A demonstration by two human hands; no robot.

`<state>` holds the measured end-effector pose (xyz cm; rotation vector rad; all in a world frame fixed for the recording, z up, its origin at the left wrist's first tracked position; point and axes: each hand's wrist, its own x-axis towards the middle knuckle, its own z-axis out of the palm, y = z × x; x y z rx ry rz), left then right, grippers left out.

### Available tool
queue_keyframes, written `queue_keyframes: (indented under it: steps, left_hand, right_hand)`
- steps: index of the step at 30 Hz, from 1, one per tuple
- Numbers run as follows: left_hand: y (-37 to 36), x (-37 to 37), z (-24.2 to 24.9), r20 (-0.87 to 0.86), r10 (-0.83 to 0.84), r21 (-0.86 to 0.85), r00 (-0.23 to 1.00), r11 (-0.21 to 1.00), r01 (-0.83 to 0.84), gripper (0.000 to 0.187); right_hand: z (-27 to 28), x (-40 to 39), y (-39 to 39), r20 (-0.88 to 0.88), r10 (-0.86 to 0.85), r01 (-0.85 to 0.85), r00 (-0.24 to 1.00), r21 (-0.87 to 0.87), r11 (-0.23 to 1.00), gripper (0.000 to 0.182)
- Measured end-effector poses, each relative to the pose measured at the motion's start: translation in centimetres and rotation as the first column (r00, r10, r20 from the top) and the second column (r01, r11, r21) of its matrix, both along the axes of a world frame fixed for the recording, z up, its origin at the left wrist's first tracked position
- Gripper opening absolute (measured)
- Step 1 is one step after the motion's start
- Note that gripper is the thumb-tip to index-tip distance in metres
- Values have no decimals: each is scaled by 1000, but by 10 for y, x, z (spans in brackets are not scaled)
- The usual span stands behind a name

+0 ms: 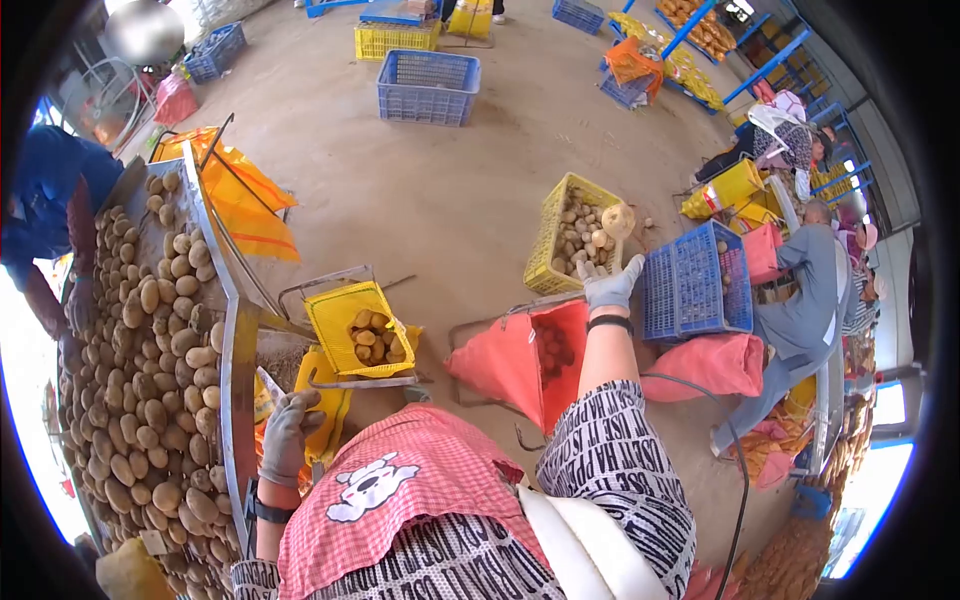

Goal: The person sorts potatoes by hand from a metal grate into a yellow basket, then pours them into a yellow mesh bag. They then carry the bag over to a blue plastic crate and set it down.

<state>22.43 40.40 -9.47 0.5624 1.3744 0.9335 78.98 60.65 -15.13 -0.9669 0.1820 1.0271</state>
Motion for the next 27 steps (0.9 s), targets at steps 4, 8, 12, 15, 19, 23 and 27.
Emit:
queue_keyframes:
  steps: [4,8,12,15,19,23,27]
  left_hand:
    - [-28,-10,-9,0,133,-18,991,991,-133,30]
    - [-51,-22,-9,10,245,-35,969,969,-245,30]
    - [-74,-40,-7,-46,355,17,934,935,-355,30]
    - [-91,-53,-5,-97,434,101,896,900,-425,28]
    - [-117,-73,-3,-103,547,180,831,832,-525,26]
    - [-153,-88,-5,-48,669,167,742,738,-654,21]
    - [-166,-94,-4,-63,773,139,632,634,-761,19]
  right_hand:
    - [-32,-93,-2,-11,284,-284,959,-23,959,70]
    - [-61,-211,-17,-116,641,-651,759,-167,741,43]
    - [-42,-318,-39,186,942,-920,280,-227,318,39]
    - [-11,-378,-61,312,941,-953,-130,-301,-32,39]
    - [4,-437,-83,328,871,-917,-366,-287,-278,33]
    - [4,-486,-100,324,776,-835,-542,-317,-450,30]
    - [11,-515,-117,379,669,-769,-639,-328,-549,33]
